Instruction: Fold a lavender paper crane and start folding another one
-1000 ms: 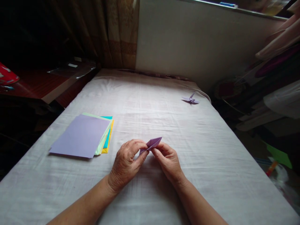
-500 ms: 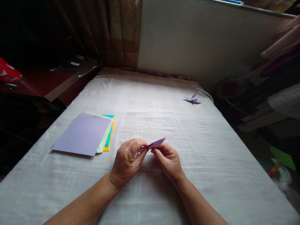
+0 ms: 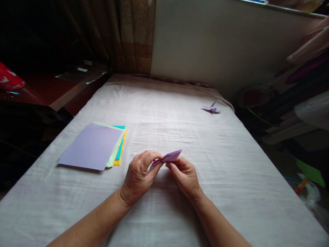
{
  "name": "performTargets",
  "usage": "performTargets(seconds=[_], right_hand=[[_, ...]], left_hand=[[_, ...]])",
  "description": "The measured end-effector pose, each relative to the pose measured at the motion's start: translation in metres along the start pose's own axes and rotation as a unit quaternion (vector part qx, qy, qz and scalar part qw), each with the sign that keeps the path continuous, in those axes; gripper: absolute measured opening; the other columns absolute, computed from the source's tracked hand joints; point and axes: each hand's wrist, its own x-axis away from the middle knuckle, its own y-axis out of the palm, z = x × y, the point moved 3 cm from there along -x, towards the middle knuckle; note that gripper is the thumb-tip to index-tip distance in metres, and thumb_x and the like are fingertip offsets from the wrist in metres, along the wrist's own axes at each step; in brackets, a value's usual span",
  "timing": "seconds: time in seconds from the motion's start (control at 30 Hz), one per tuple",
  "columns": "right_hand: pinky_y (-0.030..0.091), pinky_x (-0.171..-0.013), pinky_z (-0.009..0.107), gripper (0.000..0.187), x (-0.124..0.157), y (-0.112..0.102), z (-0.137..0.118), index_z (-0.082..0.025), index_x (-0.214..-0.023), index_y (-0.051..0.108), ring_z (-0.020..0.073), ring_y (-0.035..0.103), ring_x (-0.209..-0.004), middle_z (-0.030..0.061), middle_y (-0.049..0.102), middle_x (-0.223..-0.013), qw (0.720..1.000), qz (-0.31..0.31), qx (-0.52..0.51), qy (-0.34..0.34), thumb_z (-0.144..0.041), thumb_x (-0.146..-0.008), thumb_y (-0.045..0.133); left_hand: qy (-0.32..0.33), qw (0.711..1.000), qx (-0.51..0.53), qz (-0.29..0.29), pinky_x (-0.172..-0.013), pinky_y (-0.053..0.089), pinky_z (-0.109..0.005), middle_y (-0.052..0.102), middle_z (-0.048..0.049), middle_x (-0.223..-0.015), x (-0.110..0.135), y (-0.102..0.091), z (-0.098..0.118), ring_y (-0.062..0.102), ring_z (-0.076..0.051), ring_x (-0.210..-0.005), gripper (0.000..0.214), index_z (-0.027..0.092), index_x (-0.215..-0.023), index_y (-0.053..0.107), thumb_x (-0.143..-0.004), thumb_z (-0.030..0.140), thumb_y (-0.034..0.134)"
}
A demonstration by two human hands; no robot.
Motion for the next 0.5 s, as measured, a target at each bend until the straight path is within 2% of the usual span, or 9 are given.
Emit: performTargets(seconds=[0.3,0.5], right_hand=[[0.052,-0.071,0.027,0.01,-0.001,-0.0013,0.0023,-0.024,-0.084,0.075,0.0163,0.066,-0.073,0.0012,0.074,-0.08,1.0,0.002,0.003,0.0,-0.033,-0.079,0.073],[0.054,-0.071,0.028,0.014,-0.0012,0.0,0.0011,-0.023,-0.085,0.076,0.0176,0.067,-0.075,0.0025,0.074,-0.082,1.0,0.005,0.012,0.0,-0.036,-0.079,0.073]], left_hand=[[-0.033,0.999,0.028,-0.014,-0.079,0.049,-0.029,0.069,-0.0003,-0.088,0.0018,0.0019,-0.0035,0.065,-0.016,-0.081,0.008,0.023,-0.096,0.062,-0.09,0.019,0.062],[-0.037,0.998,0.047,-0.025,-0.084,0.049,-0.031,0.069,-0.0028,-0.096,0.0003,0.0028,-0.0046,0.065,-0.018,-0.092,0.008,0.022,-0.095,0.061,-0.089,0.017,0.062]])
